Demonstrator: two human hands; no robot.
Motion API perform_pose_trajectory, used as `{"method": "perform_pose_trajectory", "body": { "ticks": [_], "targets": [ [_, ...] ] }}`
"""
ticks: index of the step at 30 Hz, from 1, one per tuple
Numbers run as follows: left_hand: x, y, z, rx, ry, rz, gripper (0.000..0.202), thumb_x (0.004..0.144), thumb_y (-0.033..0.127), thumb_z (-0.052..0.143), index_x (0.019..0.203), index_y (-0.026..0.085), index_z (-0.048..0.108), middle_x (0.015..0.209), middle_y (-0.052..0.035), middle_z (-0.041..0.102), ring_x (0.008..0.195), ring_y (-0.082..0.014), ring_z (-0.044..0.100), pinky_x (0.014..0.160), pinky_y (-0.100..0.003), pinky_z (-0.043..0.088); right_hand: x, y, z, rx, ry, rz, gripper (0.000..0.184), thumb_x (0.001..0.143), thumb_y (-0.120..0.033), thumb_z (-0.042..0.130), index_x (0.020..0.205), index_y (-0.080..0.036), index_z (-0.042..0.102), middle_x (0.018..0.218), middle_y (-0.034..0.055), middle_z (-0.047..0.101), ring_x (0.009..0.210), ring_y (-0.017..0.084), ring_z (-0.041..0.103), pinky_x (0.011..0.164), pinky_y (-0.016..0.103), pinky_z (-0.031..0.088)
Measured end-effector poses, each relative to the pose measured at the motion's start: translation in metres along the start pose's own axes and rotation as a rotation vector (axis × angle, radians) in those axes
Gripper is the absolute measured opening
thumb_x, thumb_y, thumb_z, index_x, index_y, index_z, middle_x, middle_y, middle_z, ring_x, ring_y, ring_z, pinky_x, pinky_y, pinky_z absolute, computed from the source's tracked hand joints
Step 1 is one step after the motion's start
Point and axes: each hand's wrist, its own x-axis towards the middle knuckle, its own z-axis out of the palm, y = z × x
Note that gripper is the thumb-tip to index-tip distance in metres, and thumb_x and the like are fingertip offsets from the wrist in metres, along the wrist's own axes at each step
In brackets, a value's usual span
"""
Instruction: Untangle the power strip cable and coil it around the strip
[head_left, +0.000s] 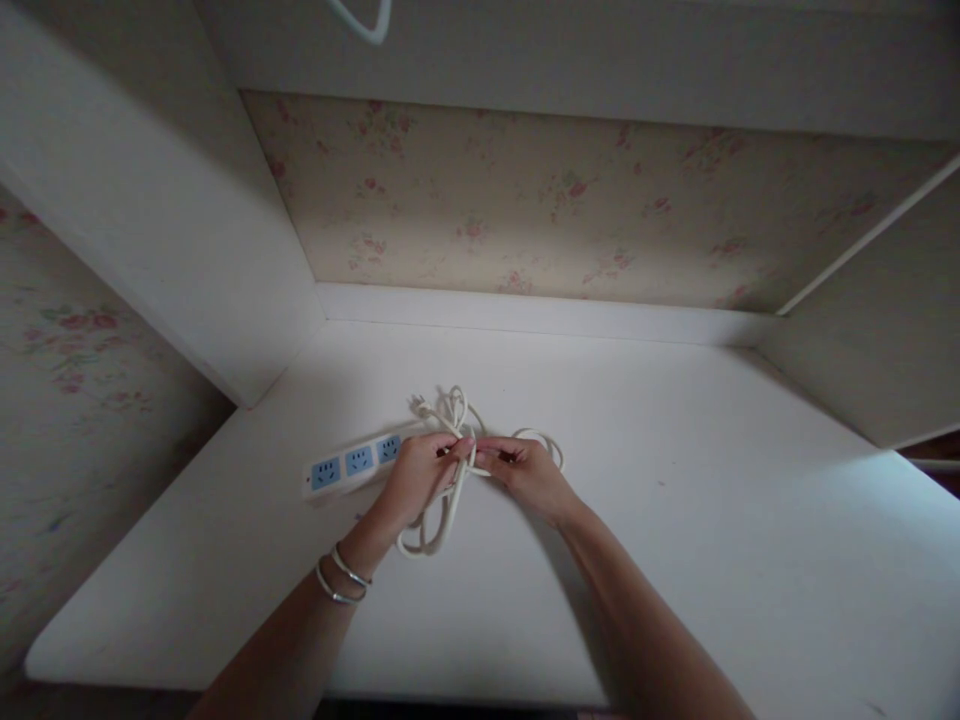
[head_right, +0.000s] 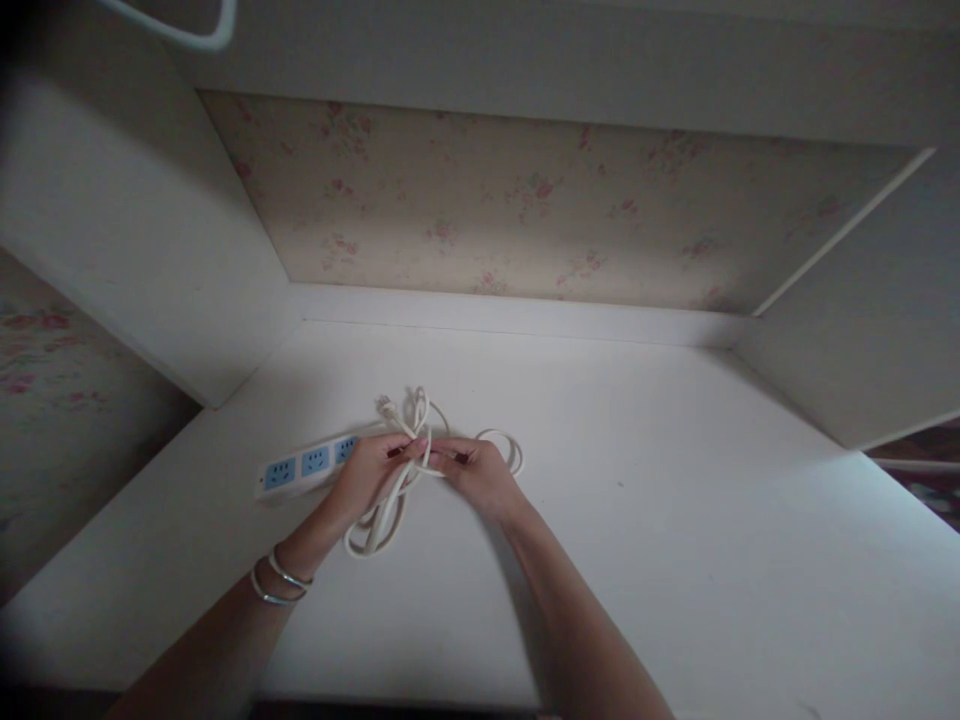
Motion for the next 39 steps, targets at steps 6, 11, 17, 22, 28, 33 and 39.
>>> {"method": "perform_pose_trajectory", "body": {
  "ticks": [6, 11, 17, 22, 28, 33, 39],
  "targets": [
    [-0.001, 0.009, -0.003, -0.031, -0.107, -0.054, 0.045, 0.075, 0.058, 0.061, 0.064, 0.014, 0.061, 0.05, 0.0045, 0.044, 0.047, -0.0081, 0.037, 0.043, -0.02, 0.023, -0.006, -0.01, 0.0, -0.168, -0.122, -0.133, 0.03, 0.092, -0.04, 0.051, 0.095, -0.019, 0.072, 0.081, 0.0007, 0.067, 0.074, 0.015, 0.056, 0.066, 0.025, 0.041],
    [-0.002, 0.012, -0.003, 0.105, -0.215, -0.019, 0.039, 0.074, 0.048, 0.063, 0.053, 0.015, 0.055, 0.048, 0.0054, 0.037, 0.046, -0.0079, 0.033, 0.044, -0.022, 0.019, -0.006, -0.011, 0.001, -0.36, -0.099, -0.254, 0.025, 0.093, -0.023, 0.045, 0.077, -0.018, 0.064, 0.08, 0.0026, 0.058, 0.077, 0.015, 0.053, 0.07, 0.026, 0.04],
    [0.0, 0.008, 0.0, 0.149, -0.035, 0.162, 0.034, 0.079, 0.035, 0.056, 0.051, 0.017, 0.05, 0.052, 0.0048, 0.04, 0.054, -0.0095, 0.04, 0.051, -0.022, 0.025, 0.0, 0.0, -0.011, -0.403, -0.016, -0.236, 0.022, 0.092, -0.025, 0.045, 0.083, -0.019, 0.064, 0.085, 0.0038, 0.058, 0.082, 0.016, 0.053, 0.075, 0.028, 0.041],
    [0.0, 0.01, -0.009, 0.027, 0.13, 0.02, 0.033, 0.08, 0.042, 0.053, 0.059, 0.017, 0.058, 0.051, 0.0046, 0.047, 0.051, -0.0103, 0.044, 0.05, -0.022, 0.03, 0.001, 0.005, -0.024, -0.167, 0.158, 0.012, 0.027, 0.086, -0.043, 0.052, 0.082, -0.019, 0.062, 0.074, -0.0003, 0.055, 0.068, 0.014, 0.05, 0.059, 0.025, 0.037],
    [-0.001, 0.011, -0.004, -0.174, 0.141, -0.074, 0.03, 0.082, 0.045, 0.051, 0.072, 0.018, 0.06, 0.057, 0.0011, 0.06, 0.051, -0.0128, 0.057, 0.044, -0.021, 0.034, 0.001, 0.002, -0.02, -0.101, 0.289, 0.077, 0.045, 0.073, -0.058, 0.067, 0.059, -0.018, 0.051, 0.055, -0.0058, 0.039, 0.053, 0.009, 0.033, 0.05, 0.023, 0.024],
    [0.001, 0.008, -0.001, -0.404, 0.149, -0.105, 0.032, 0.085, 0.054, 0.042, 0.082, 0.022, 0.045, 0.052, 0.0033, 0.061, 0.042, -0.0138, 0.055, 0.037, -0.02, 0.035, 0.003, -0.002, -0.026, 0.31, 0.38, -0.075, 0.043, 0.072, -0.05, 0.071, 0.055, -0.019, 0.047, 0.058, -0.004, 0.043, 0.059, 0.011, 0.039, 0.059, 0.025, 0.033],
    [0.0, 0.009, -0.005, -0.387, 0.079, -0.08, 0.031, 0.085, 0.052, 0.045, 0.078, 0.023, 0.04, 0.046, 0.0057, 0.055, 0.039, -0.0113, 0.05, 0.04, -0.02, 0.036, -0.002, -0.018, -0.043, 0.658, 0.489, -0.141, 0.041, 0.077, -0.047, 0.066, 0.057, -0.022, 0.04, 0.061, -0.0035, 0.037, 0.057, 0.012, 0.038, 0.058, 0.025, 0.041]
  ]
}}
